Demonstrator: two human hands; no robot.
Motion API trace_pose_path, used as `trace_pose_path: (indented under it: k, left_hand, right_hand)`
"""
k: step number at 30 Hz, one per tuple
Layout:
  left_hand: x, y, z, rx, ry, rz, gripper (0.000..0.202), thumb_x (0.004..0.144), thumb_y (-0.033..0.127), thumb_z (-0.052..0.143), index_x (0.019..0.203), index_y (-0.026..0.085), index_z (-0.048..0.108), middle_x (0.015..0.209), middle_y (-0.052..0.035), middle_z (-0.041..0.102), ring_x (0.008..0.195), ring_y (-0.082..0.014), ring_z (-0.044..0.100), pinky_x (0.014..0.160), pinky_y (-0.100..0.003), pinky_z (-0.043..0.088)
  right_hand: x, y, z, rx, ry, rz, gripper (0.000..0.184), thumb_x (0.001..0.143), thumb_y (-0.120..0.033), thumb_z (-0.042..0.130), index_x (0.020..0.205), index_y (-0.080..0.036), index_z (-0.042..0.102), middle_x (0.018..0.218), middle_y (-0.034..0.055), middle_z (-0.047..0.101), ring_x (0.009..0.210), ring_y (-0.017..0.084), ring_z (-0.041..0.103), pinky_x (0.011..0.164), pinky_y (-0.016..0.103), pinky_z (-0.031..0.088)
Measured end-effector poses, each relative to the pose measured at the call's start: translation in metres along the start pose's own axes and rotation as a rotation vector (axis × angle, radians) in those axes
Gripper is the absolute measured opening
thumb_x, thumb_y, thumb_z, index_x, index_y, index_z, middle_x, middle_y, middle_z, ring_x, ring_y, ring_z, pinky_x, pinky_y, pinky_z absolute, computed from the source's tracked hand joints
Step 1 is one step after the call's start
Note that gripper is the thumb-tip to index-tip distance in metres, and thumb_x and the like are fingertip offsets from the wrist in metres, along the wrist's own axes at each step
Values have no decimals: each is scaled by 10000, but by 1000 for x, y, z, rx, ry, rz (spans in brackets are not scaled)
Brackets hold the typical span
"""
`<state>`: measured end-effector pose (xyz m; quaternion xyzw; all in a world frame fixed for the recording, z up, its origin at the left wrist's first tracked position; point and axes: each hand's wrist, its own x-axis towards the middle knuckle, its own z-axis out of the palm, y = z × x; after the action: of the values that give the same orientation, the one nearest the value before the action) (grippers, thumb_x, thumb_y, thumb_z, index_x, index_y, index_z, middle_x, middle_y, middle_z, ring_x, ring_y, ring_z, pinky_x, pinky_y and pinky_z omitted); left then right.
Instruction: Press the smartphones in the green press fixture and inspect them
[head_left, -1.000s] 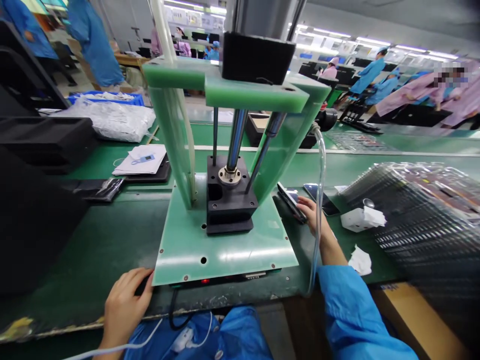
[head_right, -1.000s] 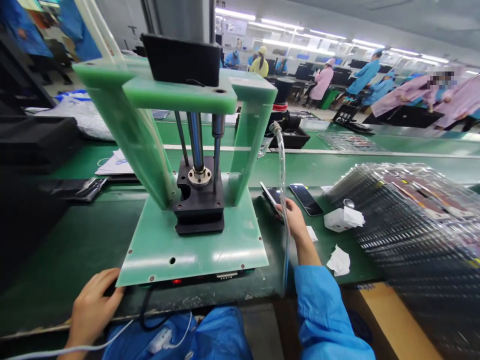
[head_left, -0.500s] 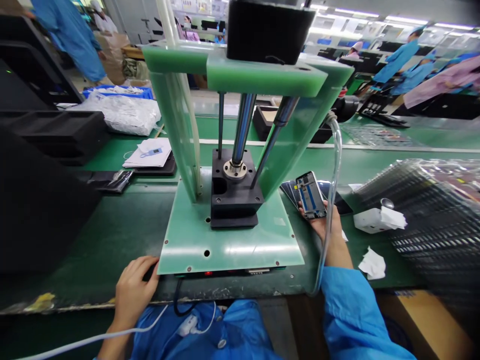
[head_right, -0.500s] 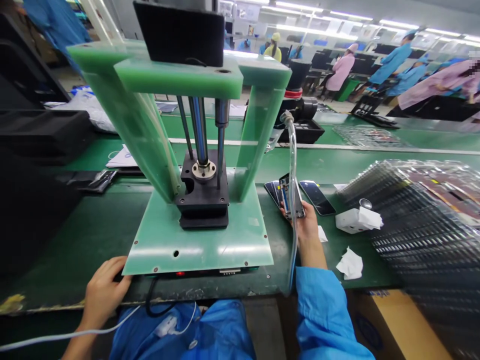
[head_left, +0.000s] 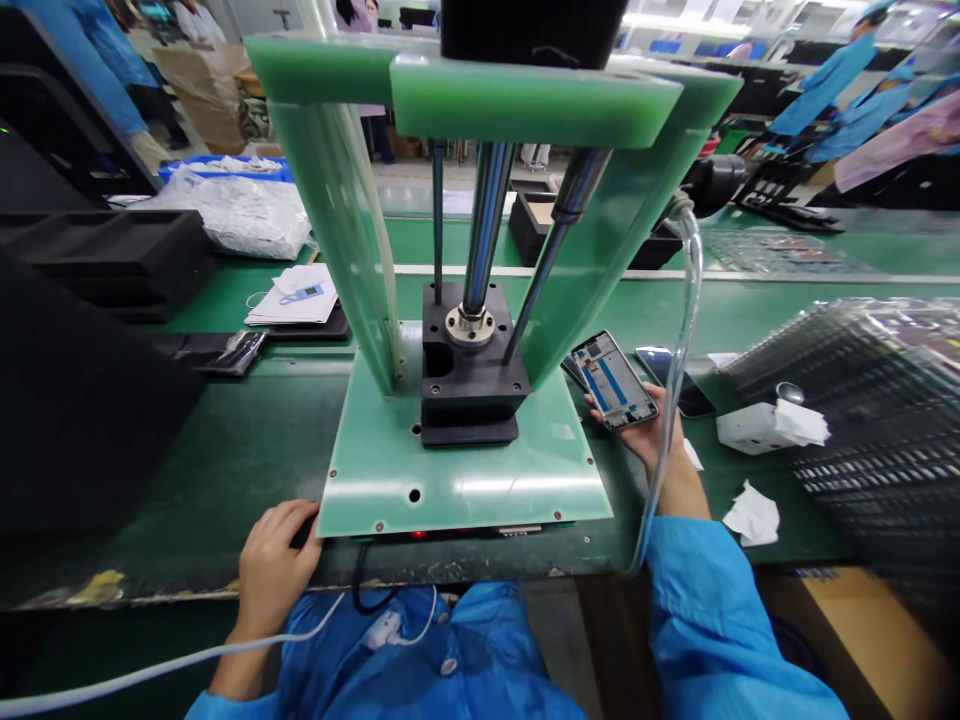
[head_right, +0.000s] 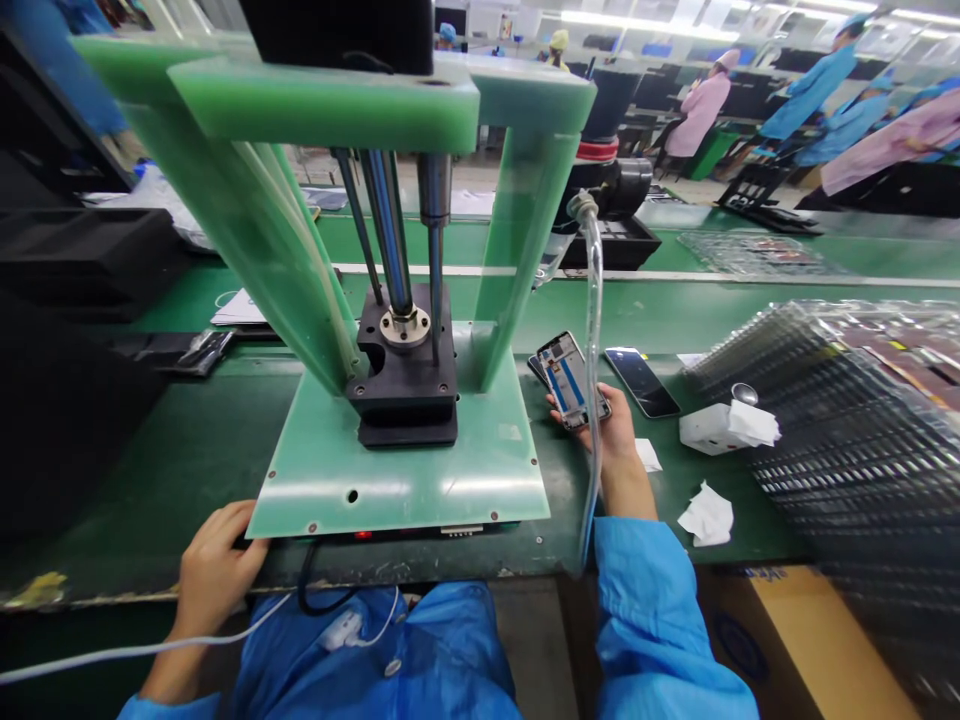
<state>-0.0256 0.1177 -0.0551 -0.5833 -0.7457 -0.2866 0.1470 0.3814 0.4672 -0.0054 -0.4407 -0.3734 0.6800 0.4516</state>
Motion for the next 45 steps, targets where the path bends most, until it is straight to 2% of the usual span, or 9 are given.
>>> trace_pose_path:
  k: [4,7,10,14,21,27,32,38,45]
  left_hand:
    - [-1,-1,1,5,-2,3,222,940,314,521,886,169,681,892,-57,704,815,-215,666,755,-322,498]
    - [-2,-2,3,-3,7,5,242,950,337,519,894,168,683,893,-59,702,817,-210,658,758,-315,490]
    - [-2,-2,3,-8,14,11,256,958,352,516,893,169,683,884,-58,701,808,-205,651,747,-308,481]
    - [-1,0,1,-3,29,25,258,968,347,512,893,163,677,873,-57,693,799,-201,646,750,-307,479]
    - [-1,2,0,-6,34,17,246,968,333,517,889,163,677,872,-50,691,795,-197,644,740,-304,476]
    - [0,3,0,-4,26,30,226,962,313,527,894,154,671,878,-60,683,802,-203,638,745,-307,476]
    - [3,4,-2,22,30,64,218,963,285,517,885,143,662,866,-65,671,789,-202,629,734,-303,469]
    - [7,5,-3,67,43,112,234,962,288,493,872,139,650,857,-72,671,781,-209,636,724,-303,475]
    - [6,3,-2,75,29,106,184,925,261,489,876,158,634,865,-72,680,775,-210,641,715,-300,479]
  right_hand:
    - [-1,2,-2,24,-24,-10,495,731,-552,597,1082,-205,637,1115,135,664,1087,398,619,739,539,614]
    - [2,3,-9,148,-93,-8,530,705,-515,620,1134,-203,616,1085,136,665,1071,399,628,705,531,621]
    - [3,2,-16,299,-134,53,556,696,-446,620,1198,-209,586,1048,129,668,1031,389,645,643,498,627]
    - [1,2,-15,356,-157,98,570,747,-434,567,1263,-191,549,1084,152,655,1014,362,652,618,437,619]
    - [0,1,-7,364,-193,99,680,642,-490,593,1253,-195,544,1160,178,630,1043,389,633,632,497,620]
    - [-2,4,6,346,-98,129,586,693,-423,550,1224,-174,552,1127,181,648,943,358,673,522,388,603]
    - [3,2,16,332,-94,150,573,729,-389,525,1252,-156,553,1151,185,645,931,350,679,604,422,621]
    - [30,-11,29,335,-194,112,494,737,-384,520,1176,-168,584,1114,148,666,944,323,678,672,423,626]
    - [51,5,45,313,-259,129,329,756,-372,578,1030,-191,605,902,72,688,904,323,672,727,467,619]
